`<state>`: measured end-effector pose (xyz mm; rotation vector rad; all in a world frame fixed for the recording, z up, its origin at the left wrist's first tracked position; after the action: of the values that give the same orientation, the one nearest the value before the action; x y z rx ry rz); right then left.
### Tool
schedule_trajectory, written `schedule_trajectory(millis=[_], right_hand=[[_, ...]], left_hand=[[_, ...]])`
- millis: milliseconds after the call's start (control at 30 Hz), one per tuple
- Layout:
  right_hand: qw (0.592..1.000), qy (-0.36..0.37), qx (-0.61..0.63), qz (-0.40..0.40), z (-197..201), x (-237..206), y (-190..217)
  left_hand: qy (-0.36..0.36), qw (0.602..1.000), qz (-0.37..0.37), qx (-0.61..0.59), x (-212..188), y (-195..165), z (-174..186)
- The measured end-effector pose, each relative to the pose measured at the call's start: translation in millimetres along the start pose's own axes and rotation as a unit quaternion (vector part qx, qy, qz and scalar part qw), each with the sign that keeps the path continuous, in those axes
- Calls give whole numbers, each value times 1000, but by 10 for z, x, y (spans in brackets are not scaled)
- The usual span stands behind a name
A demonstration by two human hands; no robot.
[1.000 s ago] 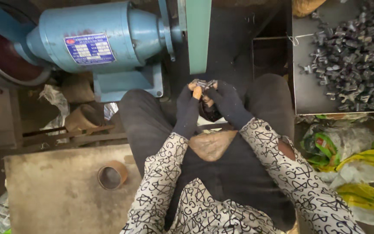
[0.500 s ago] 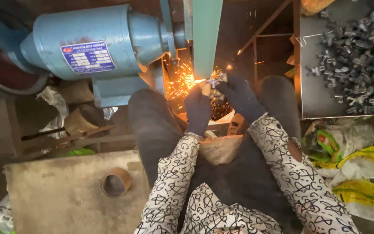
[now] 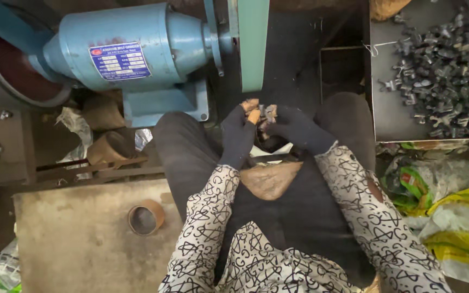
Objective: The person sits on the floor holding small metal components with gloved hands and presses them against a running belt grinder, producing sparks as edges are ground. Finished pieces are placed onto a metal tray holding a pile of similar ground parts, and new pieces are taken from a container to continue grinding.
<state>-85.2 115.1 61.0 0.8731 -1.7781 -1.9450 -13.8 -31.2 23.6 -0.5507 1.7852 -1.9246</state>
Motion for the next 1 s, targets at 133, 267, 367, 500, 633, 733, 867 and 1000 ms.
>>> schedule_trajectory(millis=[133, 267, 367, 500, 633, 733, 867, 1000], right_hand=[[997, -75, -12, -28, -48, 76, -99], [995, -101, -7, 1, -102, 277, -217], [989, -144, -12, -34, -135, 441, -363], [977, -163, -141, 3, -49, 439, -379], [983, -176, 6, -50, 100, 322, -517], [968, -219, -112, 40, 143, 387, -554], [991, -103, 60, 58, 253, 445, -681], [844, -262, -402, 238, 1441, -21, -306]], left_hand=[[-29, 999, -35, 9, -4, -91, 65], [-87, 990, -31, 111, 66, -69, 71], [-107, 977, -8, 187, 174, 51, 8], [-85, 963, -86, 239, 200, 180, -9], [-7, 999, 33, 17, 134, 410, -151], [-97, 975, 72, -186, 167, 431, -273], [-31, 992, -35, 118, 184, 284, -190], [152, 976, -42, 151, 91, 299, -196]])
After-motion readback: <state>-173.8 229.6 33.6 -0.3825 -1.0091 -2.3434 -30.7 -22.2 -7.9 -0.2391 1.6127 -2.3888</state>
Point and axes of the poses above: each hand's wrist, its own x-axis towards the middle knuckle, its own z-axis out of the back of the hand, y = z × x, the point moved 5 cm from there along x, towards the middle knuckle, and after that the axes turned 7 degrees about -y, right-handed, at the moved point
